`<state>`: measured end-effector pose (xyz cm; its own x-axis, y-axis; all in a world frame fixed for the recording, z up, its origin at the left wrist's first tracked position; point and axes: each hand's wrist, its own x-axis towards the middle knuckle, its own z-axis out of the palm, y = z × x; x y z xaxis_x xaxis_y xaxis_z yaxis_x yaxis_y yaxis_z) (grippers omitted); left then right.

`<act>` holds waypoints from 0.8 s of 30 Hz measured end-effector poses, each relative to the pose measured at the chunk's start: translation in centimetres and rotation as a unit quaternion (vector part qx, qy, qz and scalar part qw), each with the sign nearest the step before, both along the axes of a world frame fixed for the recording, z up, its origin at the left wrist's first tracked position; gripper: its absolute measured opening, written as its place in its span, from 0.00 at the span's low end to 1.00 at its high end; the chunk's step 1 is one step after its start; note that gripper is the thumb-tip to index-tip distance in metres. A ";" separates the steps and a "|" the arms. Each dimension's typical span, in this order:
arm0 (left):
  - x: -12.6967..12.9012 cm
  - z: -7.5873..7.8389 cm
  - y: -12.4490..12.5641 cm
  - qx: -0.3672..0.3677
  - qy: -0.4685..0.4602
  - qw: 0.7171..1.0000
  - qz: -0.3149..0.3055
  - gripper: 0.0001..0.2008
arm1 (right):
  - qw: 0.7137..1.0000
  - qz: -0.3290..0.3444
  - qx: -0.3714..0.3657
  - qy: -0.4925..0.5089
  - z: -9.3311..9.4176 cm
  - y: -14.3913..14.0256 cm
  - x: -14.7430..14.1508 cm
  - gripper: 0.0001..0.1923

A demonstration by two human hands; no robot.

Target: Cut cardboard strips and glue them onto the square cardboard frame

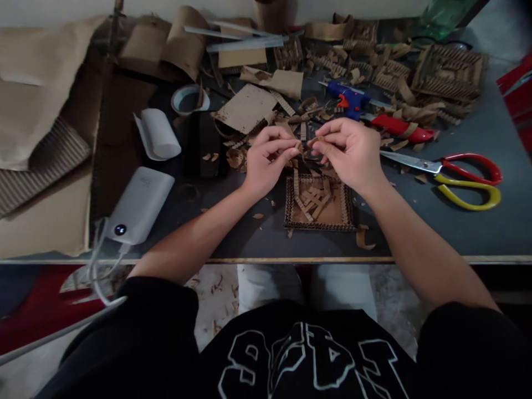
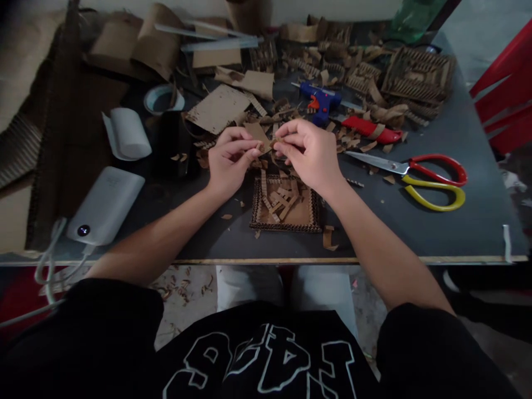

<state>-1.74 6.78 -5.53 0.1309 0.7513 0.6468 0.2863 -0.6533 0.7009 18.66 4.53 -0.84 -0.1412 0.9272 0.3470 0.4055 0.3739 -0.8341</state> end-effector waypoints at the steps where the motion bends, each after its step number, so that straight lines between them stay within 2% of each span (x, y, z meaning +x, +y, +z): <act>1: 0.0 0.0 0.0 -0.001 0.004 1.000 0.001 0.21 | 1.000 0.001 -0.007 0.005 0.0 0.1 0.0 0.12; 8: -0.1 0.1 -0.1 0.003 0.025 1.000 0.000 0.22 | 0.999 -0.013 0.020 -0.041 0.9 0.0 -0.1 0.08; 14: -0.1 0.1 -0.2 0.007 0.030 0.999 -0.015 0.20 | 0.998 -0.028 0.046 -0.016 0.7 -0.3 -0.3 0.04; 24: -0.1 0.2 -0.2 0.016 0.025 0.999 -0.022 0.18 | 0.999 -0.030 0.025 0.003 0.3 -0.2 -0.4 0.05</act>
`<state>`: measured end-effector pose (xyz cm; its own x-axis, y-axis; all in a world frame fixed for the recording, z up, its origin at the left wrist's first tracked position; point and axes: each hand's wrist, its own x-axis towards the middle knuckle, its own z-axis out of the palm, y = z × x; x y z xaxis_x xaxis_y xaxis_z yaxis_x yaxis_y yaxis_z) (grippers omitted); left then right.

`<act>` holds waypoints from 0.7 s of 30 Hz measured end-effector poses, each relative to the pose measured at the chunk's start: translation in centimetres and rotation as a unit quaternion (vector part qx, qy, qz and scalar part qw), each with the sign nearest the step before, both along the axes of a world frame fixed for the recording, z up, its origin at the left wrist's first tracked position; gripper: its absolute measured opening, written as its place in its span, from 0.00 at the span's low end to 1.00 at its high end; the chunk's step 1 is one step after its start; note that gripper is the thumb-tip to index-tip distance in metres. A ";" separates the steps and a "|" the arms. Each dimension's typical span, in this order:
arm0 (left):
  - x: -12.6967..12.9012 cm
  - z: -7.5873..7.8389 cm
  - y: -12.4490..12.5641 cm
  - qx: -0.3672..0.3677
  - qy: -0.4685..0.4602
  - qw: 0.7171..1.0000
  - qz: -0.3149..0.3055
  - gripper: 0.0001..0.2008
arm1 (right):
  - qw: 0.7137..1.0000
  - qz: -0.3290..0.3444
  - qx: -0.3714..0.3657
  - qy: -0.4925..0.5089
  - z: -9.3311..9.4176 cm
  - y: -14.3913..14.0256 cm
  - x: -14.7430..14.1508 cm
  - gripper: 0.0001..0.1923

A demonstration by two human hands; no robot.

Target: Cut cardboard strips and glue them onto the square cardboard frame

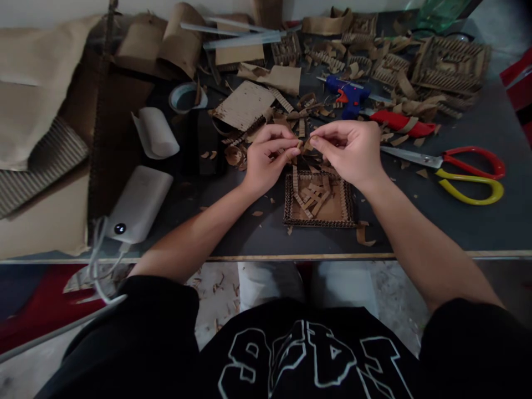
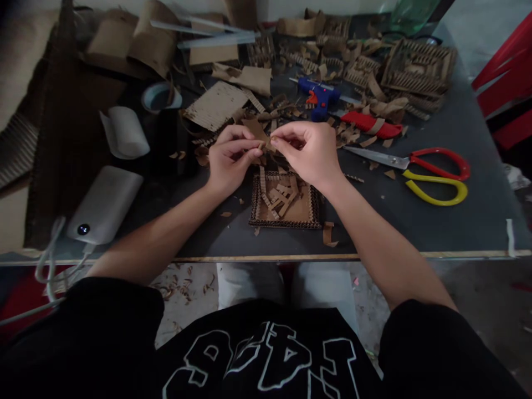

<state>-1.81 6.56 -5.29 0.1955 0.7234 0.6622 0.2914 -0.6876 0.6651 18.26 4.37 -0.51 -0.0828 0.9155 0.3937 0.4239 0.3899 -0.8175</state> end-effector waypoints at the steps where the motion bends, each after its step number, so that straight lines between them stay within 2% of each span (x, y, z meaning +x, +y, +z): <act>1: 0.0 0.0 0.0 0.003 -0.001 1.000 -0.001 0.18 | 1.000 0.001 -0.002 0.003 -0.1 0.0 0.0 0.05; 8: 0.1 0.0 0.0 -0.012 0.004 1.000 0.003 0.20 | 1.000 0.006 -0.001 0.004 -0.1 -0.1 0.1 0.09; 14: 0.1 0.1 -0.1 -0.031 -0.023 0.999 -0.017 0.18 | 1.000 0.007 -0.023 0.015 0.3 -0.3 0.0 0.13; 21: 0.0 0.0 0.0 -0.020 -0.021 0.999 -0.024 0.18 | 0.999 0.017 -0.027 0.006 0.0 -0.3 0.2 0.09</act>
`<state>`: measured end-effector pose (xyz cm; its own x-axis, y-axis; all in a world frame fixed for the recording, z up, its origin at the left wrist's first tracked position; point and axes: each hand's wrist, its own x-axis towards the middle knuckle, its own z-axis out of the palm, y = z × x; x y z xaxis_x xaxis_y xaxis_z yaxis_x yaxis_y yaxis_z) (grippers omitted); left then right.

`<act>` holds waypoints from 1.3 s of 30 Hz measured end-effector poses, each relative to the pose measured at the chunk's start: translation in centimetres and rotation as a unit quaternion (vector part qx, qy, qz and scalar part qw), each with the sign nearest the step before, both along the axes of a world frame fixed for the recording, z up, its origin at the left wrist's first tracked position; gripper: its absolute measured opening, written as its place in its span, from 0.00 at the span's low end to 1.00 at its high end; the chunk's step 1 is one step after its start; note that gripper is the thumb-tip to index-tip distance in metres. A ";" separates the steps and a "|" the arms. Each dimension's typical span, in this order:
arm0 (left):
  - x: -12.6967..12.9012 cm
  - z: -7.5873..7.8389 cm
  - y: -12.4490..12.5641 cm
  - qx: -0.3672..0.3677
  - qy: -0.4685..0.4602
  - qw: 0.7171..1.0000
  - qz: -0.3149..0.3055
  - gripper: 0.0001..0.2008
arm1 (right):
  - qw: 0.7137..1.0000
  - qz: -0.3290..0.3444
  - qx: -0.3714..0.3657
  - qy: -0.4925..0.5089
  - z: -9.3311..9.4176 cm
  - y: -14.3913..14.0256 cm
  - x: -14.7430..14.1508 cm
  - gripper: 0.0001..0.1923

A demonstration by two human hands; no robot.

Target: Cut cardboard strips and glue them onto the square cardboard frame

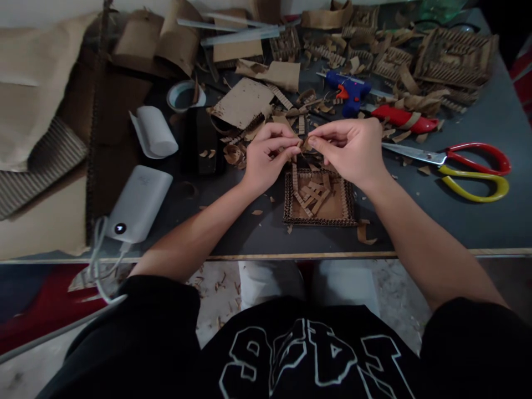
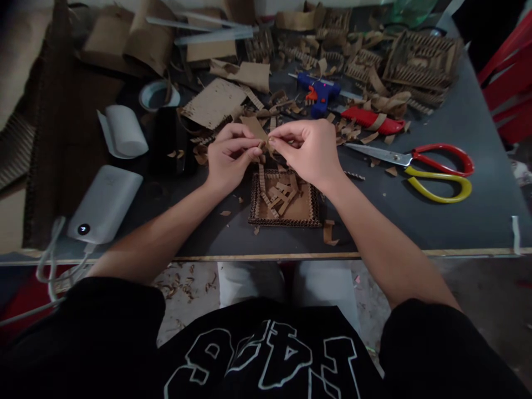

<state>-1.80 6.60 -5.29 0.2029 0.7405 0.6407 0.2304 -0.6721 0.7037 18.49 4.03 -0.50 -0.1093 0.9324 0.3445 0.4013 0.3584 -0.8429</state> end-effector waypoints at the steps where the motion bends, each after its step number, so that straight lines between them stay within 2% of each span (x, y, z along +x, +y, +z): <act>1: 0.0 0.0 0.0 0.003 -0.003 1.000 0.000 0.17 | 1.000 0.001 0.002 0.001 -0.1 0.1 0.0 0.09; 6: 0.1 0.0 0.0 0.003 -0.009 1.000 0.000 0.15 | 1.000 0.007 -0.005 0.007 -0.1 0.1 -0.1 0.08; 14: 0.0 -0.1 0.0 -0.003 -0.008 1.000 0.000 0.18 | 1.000 -0.007 -0.016 0.016 1.1 -0.6 -0.5 0.06; 23: 0.1 -0.3 0.1 0.008 -0.002 1.000 0.015 0.18 | 0.999 -0.027 -0.009 0.022 0.6 -0.4 -0.5 0.09; 29: -0.1 0.0 0.0 0.000 0.016 1.000 0.017 0.21 | 1.000 -0.023 0.009 0.014 0.7 -0.5 -0.5 0.08; 39: 0.1 0.3 -0.2 -0.022 -0.013 1.000 0.014 0.20 | 1.000 -0.019 0.003 -0.012 1.3 -0.8 -0.4 0.05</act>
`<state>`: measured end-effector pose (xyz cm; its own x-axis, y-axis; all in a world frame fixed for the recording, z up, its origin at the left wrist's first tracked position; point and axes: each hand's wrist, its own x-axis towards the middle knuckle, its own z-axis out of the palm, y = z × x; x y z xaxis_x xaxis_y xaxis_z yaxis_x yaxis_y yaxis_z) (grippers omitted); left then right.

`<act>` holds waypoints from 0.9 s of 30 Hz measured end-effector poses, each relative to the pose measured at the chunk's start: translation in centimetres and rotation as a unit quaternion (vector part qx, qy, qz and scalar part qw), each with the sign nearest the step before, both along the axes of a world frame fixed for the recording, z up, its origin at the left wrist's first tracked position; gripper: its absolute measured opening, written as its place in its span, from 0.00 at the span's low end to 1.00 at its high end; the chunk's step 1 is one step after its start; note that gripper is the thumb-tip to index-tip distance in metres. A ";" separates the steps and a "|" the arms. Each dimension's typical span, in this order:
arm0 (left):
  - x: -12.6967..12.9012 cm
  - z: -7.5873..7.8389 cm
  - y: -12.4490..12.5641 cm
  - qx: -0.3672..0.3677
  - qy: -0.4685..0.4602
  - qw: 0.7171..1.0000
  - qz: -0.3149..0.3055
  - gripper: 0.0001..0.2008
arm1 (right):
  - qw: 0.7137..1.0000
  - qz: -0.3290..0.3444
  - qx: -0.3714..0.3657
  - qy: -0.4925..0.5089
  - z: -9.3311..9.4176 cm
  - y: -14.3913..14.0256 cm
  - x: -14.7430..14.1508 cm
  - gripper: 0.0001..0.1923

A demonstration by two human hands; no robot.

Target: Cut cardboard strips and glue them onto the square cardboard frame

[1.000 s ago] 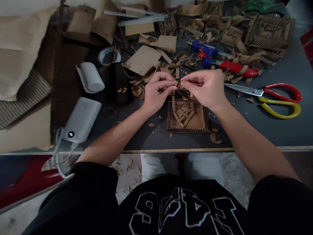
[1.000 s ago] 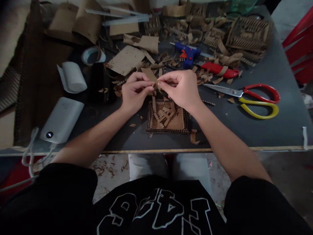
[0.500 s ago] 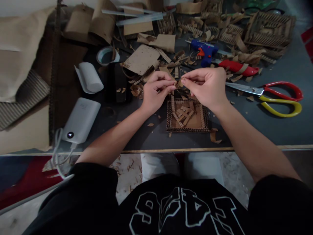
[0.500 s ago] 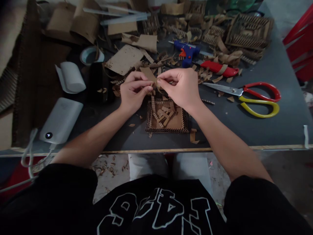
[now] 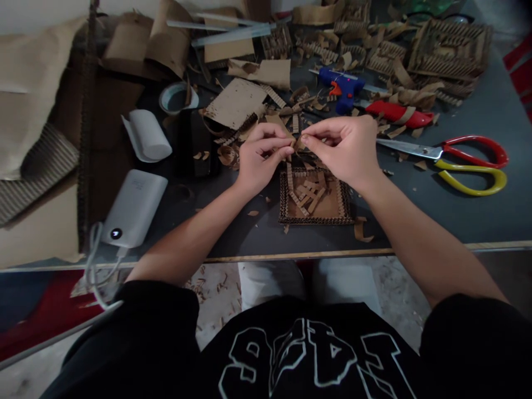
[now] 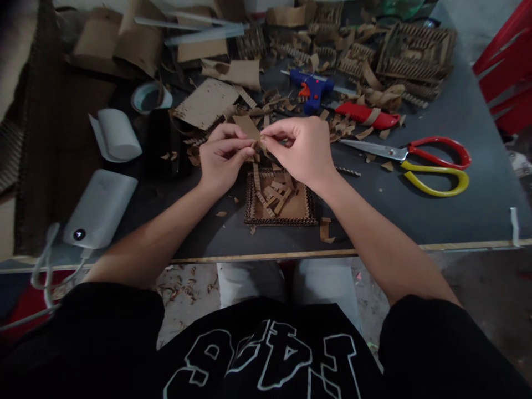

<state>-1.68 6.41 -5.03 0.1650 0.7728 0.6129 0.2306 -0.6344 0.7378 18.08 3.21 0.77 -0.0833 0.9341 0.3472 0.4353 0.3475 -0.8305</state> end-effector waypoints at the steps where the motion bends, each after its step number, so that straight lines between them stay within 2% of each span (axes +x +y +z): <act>1: 0.0 0.0 0.0 -0.005 -0.002 1.000 -0.002 0.20 | 1.000 -0.001 0.001 -0.001 0.0 0.0 0.0 0.05; 7: -0.1 -0.2 0.1 -0.021 -0.004 1.000 -0.010 0.22 | 1.000 0.003 0.000 0.002 0.0 0.0 -0.2 0.05; 15: -0.2 -0.3 0.2 -0.012 -0.015 0.999 -0.028 0.18 | 1.000 0.009 -0.014 0.016 0.1 -0.2 -0.3 0.04; 21: -0.1 -0.2 0.1 0.001 -0.018 1.000 -0.015 0.15 | 1.000 0.015 -0.011 0.019 -0.1 0.0 -0.4 0.03; 27: -0.2 -0.2 0.1 -0.009 -0.009 1.000 -0.013 0.19 | 0.999 0.021 -0.026 0.029 -0.6 0.3 -0.4 0.06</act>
